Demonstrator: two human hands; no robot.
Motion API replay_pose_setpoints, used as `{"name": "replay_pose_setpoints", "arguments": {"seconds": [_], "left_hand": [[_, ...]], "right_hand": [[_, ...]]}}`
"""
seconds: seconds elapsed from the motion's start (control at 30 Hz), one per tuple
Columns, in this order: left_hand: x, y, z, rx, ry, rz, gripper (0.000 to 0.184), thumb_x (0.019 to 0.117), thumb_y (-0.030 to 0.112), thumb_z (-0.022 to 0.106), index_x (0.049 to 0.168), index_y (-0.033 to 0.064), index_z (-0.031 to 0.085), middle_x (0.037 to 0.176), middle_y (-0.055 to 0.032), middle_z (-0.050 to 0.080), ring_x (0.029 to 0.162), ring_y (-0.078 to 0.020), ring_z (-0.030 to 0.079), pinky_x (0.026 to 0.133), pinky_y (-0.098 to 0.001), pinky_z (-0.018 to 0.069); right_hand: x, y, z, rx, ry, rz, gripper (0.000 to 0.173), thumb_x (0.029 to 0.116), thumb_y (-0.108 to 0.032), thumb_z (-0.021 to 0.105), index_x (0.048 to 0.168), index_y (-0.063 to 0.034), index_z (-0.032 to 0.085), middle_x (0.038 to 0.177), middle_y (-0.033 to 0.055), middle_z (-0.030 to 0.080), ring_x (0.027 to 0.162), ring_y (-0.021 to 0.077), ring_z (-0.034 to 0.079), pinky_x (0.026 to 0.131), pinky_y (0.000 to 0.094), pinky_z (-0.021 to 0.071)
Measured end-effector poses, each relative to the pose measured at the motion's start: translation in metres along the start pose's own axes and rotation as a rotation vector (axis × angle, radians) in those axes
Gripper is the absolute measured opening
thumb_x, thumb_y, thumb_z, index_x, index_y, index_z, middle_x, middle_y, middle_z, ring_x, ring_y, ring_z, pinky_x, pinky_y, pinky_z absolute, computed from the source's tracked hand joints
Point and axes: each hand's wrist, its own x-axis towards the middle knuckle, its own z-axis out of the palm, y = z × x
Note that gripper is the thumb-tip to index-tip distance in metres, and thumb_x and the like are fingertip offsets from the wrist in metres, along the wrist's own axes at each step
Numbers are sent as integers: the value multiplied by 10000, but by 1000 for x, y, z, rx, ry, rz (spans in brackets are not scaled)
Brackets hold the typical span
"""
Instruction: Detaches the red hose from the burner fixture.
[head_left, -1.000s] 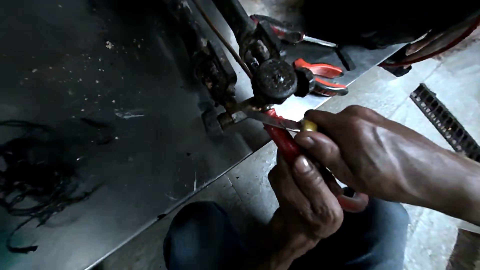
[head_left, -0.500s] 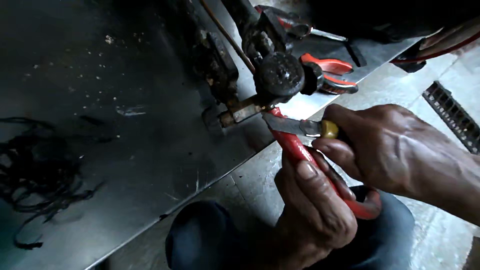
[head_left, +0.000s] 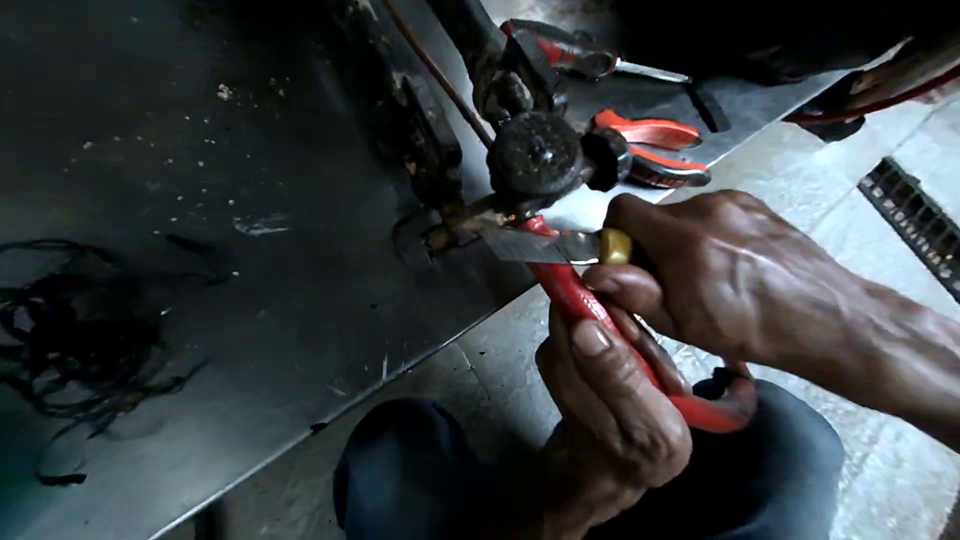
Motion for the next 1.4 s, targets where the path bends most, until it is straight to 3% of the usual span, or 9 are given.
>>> {"name": "replay_pose_setpoints", "arguments": {"seconds": [0.27,0.5,0.73,0.87,1.03,1.3,1.4], "left_hand": [[0,2,1,-36,4,-30,514,1084,526,216,921,97,448,597,104,476,495,26,536,467,-162,523],[1,4,-1,13,-4,-32,460,1116,412,181,894,114,452,578,109,492,477,7,541,458,-177,527],[-1,4,3,13,29,-22,462,1112,438,180,920,110,444,592,104,484,486,10,531,462,-169,515],[-1,8,0,-12,13,-53,432,1120,367,159,915,113,442,590,102,484,479,9,527,460,-169,517],[-1,5,4,-77,37,-47,434,1117,391,169,921,116,441,589,94,485,480,-3,529,464,-173,513],[2,9,-3,-38,1,-65,434,1119,326,130,918,111,448,594,86,515,482,-13,562,472,-187,544],[0,12,-3,-31,9,-95,454,1123,325,139,925,102,482,598,74,556,499,-28,597,480,-200,555]], "right_hand": [[4,7,15,6,90,-55,634,1039,-607,256,726,-120,513,486,-22,373,394,159,446,368,321,295],[1,10,16,68,91,-50,594,1037,-593,312,747,-127,540,490,-38,379,398,147,452,374,312,304],[11,7,21,73,127,-83,661,1027,-635,275,720,-114,540,477,-13,392,401,185,474,372,340,320],[2,14,20,58,119,-65,618,1034,-610,315,714,-124,526,482,-19,380,392,173,454,371,325,305],[12,7,26,103,151,-69,639,1008,-633,330,695,-119,544,472,-11,397,392,187,478,363,346,324],[4,25,29,131,128,-106,614,1025,-619,343,740,-126,572,492,-23,409,421,171,492,394,347,360],[-6,30,15,267,29,-100,642,1017,-686,296,839,-141,585,537,-61,420,461,111,490,426,309,387]]}}
